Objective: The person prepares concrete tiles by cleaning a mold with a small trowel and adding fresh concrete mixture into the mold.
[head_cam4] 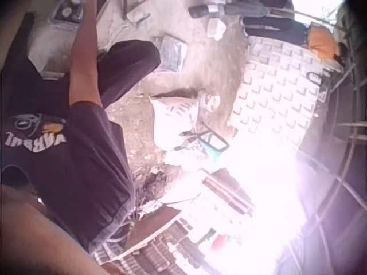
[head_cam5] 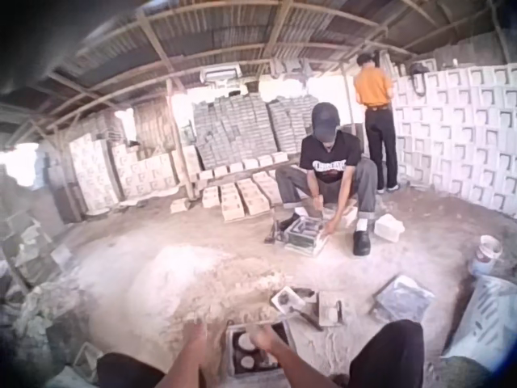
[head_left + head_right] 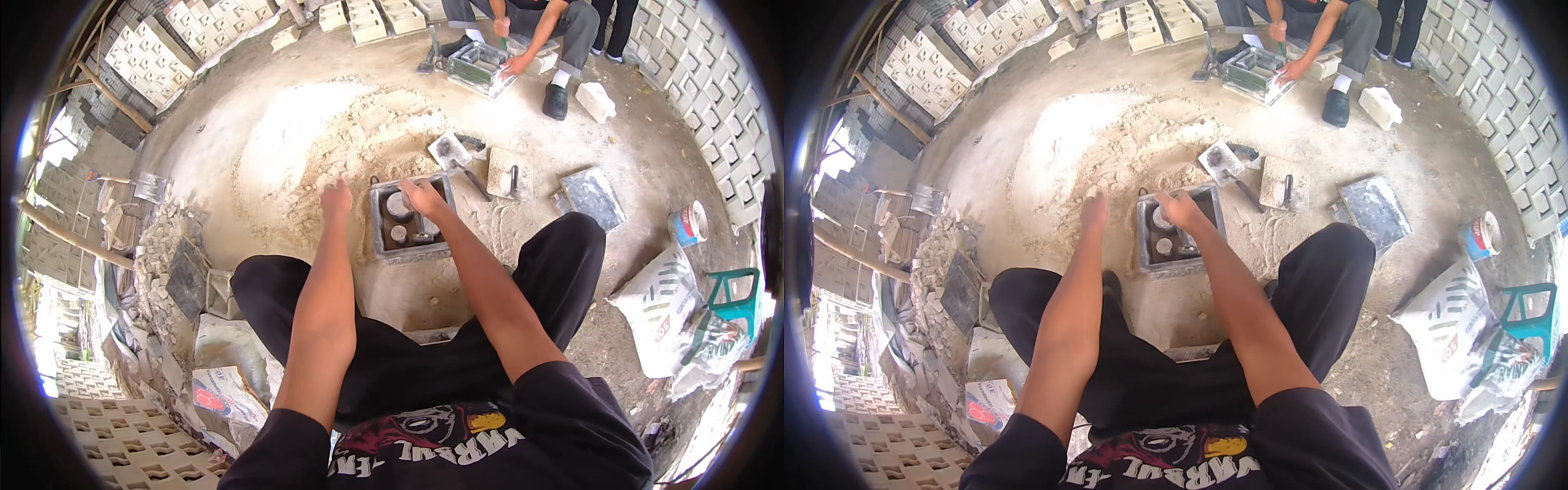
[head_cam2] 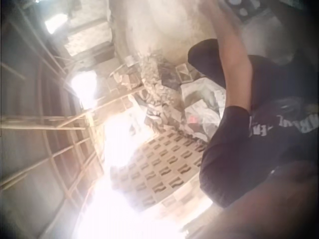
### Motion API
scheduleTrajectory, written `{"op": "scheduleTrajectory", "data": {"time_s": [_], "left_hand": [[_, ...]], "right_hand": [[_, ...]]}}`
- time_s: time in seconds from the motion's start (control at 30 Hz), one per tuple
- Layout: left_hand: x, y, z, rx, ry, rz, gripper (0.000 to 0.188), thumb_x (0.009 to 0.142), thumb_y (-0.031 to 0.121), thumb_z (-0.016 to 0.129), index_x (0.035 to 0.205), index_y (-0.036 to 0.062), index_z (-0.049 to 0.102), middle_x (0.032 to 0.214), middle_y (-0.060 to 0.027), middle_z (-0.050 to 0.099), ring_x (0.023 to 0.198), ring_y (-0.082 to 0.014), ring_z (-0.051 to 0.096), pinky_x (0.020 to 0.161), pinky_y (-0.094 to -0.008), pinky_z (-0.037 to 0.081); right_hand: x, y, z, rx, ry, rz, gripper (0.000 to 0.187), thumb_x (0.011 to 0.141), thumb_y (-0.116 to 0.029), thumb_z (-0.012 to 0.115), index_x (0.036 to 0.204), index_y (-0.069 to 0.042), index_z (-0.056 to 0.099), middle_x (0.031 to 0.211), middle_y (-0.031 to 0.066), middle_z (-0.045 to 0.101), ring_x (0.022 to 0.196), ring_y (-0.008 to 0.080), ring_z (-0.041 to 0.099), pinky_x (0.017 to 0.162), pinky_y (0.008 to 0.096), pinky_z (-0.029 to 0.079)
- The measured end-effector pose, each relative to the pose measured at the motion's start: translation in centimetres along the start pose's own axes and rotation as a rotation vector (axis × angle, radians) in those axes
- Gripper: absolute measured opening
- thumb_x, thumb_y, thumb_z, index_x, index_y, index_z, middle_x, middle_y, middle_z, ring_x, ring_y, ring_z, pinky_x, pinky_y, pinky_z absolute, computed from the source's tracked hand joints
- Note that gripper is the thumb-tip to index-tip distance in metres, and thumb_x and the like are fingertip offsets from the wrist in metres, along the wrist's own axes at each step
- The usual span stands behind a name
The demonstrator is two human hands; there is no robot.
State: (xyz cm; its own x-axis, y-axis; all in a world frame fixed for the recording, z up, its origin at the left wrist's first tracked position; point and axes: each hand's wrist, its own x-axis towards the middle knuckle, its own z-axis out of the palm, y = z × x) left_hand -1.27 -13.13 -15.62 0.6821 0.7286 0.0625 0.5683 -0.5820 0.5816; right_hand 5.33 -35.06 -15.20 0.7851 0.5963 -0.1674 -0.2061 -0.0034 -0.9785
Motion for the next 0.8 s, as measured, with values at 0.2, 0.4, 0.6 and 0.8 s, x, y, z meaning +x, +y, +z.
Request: {"op": "scheduleTrajectory", "data": {"time_s": [0.2,0.4,0.6,0.8], "left_hand": [[-4.4,-7.4,5.9,0.074,-0.148,0.005,0.054,0.093,0.044,0.044,0.113,-0.0036,0.057,0.104,-0.0288,0.063,0.101,-0.0443,0.06,0.088,-0.0518,0.046],[-7.5,-9.3,9.7,-0.154,-0.278,-0.244,0.055,0.094,0.045,0.042,0.11,-0.0046,0.059,0.105,-0.0296,0.062,0.105,-0.0451,0.058,0.091,-0.0502,0.044],[-7.5,-7.5,14.0,-0.337,-0.013,-0.187,0.062,0.095,0.05,0.041,0.093,-0.009,0.062,0.089,-0.0311,0.063,0.088,-0.0475,0.06,0.081,-0.0528,0.044],[-7.6,-5.4,13.4,-0.299,-0.112,-0.434,0.069,0.095,0.054,0.04,0.084,-0.0083,0.065,0.082,-0.0292,0.064,0.083,-0.0458,0.061,0.076,-0.0521,0.045]], "right_hand": [[-2.0,-2.2,1.9,-0.275,-0.14,-0.018,0.065,0.092,-0.054,0.055,0.047,-0.008,0.045,0.045,-0.0005,0.041,0.042,0.0095,0.035,0.043,0.0295,0.028],[-3.0,-3.7,1.3,-0.41,-0.06,-0.039,0.06,0.09,-0.047,0.06,0.057,0.002,0.055,0.053,0.0027,0.045,0.057,0.0102,0.039,0.055,0.0319,0.038],[-4.9,-4.0,2.1,-0.349,0.018,-0.011,0.043,0.092,-0.028,0.058,0.063,0.003,0.055,0.05,0.0009,0.04,0.054,0.0066,0.037,0.05,0.0285,0.032],[-7.9,-2.4,-1.2,-0.268,0.012,-0.144,0.046,0.094,-0.024,0.054,0.056,-0.002,0.04,0.051,-0.0006,0.038,0.049,0.0067,0.033,0.045,0.0296,0.024]]}}
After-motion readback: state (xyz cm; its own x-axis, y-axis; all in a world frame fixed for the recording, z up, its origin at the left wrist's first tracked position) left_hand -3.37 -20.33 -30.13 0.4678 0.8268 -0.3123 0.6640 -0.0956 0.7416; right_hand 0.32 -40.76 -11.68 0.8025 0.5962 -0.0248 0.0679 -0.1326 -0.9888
